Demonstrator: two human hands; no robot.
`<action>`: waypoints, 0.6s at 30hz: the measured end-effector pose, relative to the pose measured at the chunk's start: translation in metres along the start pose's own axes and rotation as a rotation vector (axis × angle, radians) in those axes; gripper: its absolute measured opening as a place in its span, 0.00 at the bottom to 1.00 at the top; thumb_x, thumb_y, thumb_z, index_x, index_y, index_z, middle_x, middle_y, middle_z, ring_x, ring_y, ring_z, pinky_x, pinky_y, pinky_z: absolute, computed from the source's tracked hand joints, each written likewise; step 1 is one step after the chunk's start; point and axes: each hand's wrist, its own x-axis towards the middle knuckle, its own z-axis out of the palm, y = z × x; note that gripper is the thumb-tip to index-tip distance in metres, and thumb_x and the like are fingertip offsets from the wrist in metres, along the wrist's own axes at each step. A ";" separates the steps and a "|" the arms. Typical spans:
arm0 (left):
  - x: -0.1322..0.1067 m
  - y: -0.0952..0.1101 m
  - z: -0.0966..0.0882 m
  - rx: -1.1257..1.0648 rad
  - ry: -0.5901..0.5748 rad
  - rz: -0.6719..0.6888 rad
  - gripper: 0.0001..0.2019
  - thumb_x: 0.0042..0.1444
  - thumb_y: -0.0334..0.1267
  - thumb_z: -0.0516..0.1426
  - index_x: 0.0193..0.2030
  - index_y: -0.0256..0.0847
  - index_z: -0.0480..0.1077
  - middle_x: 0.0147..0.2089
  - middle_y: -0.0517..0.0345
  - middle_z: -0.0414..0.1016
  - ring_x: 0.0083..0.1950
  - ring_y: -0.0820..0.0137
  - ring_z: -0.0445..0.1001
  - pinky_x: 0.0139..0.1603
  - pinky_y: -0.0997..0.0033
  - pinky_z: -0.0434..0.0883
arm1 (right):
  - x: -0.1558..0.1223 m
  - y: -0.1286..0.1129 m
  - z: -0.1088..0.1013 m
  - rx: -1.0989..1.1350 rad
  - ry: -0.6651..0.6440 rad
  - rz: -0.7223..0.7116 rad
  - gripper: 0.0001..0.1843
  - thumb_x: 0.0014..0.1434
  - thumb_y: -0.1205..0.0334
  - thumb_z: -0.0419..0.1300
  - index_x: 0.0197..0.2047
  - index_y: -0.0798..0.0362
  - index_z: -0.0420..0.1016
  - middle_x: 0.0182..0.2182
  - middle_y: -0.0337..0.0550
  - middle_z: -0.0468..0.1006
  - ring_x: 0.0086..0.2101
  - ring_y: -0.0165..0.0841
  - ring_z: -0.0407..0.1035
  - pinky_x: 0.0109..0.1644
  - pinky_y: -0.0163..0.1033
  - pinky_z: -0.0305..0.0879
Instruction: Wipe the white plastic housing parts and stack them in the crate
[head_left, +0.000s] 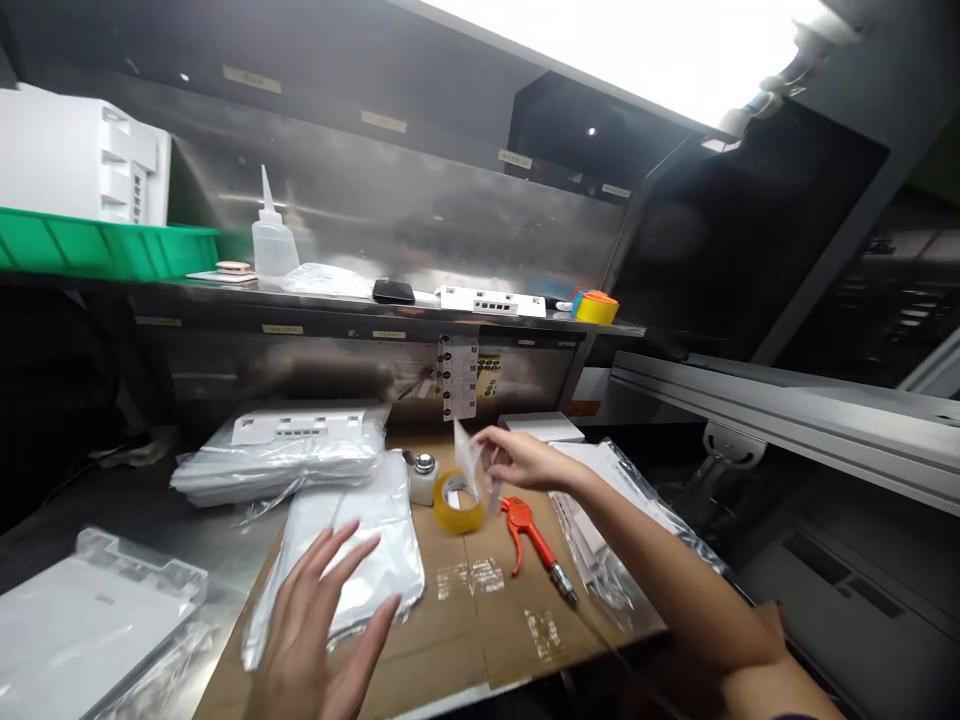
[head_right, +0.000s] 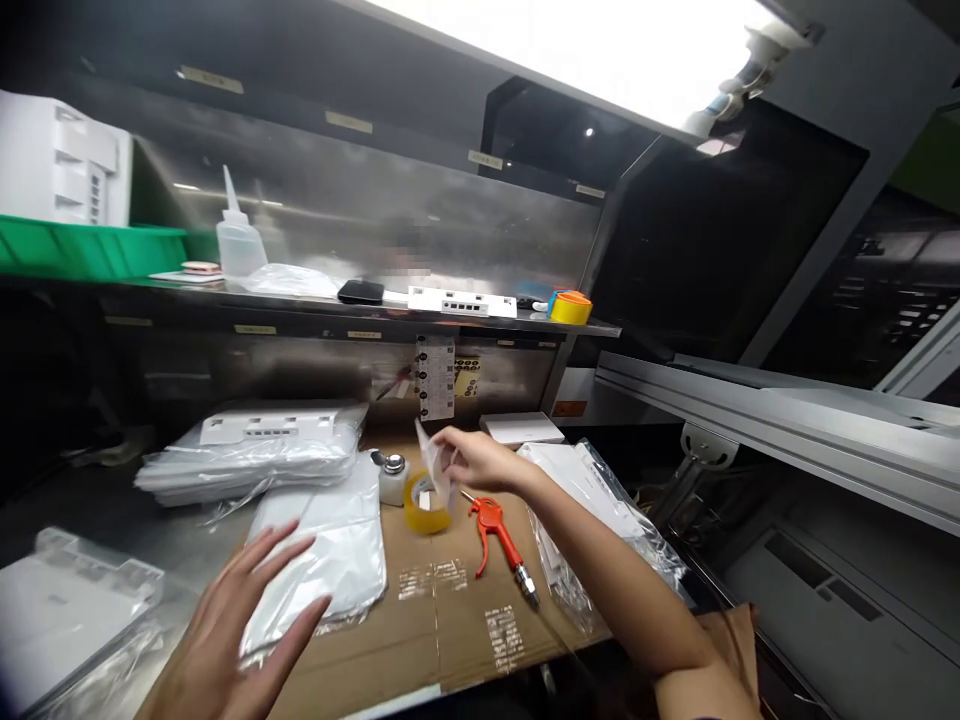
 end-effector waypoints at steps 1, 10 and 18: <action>0.009 0.013 0.003 -0.038 -0.023 0.008 0.23 0.65 0.48 0.57 0.66 0.55 0.64 0.73 0.52 0.62 0.75 0.51 0.56 0.71 0.37 0.58 | -0.018 -0.016 0.001 0.068 -0.093 -0.058 0.25 0.59 0.71 0.62 0.59 0.49 0.67 0.40 0.37 0.81 0.38 0.30 0.76 0.42 0.33 0.69; -0.020 0.045 0.052 -0.721 -0.500 -0.409 0.17 0.68 0.51 0.53 0.50 0.40 0.72 0.43 0.51 0.81 0.46 0.61 0.80 0.50 0.63 0.74 | -0.102 -0.061 0.069 0.286 0.101 -0.221 0.18 0.63 0.63 0.65 0.55 0.50 0.68 0.42 0.43 0.80 0.40 0.33 0.76 0.43 0.37 0.71; -0.057 0.033 0.050 -0.359 -0.340 -0.445 0.23 0.70 0.46 0.45 0.60 0.37 0.71 0.59 0.41 0.78 0.60 0.55 0.76 0.63 0.55 0.69 | -0.099 -0.078 0.157 -0.162 0.646 -0.367 0.10 0.66 0.65 0.62 0.50 0.51 0.79 0.39 0.47 0.80 0.39 0.38 0.71 0.44 0.44 0.69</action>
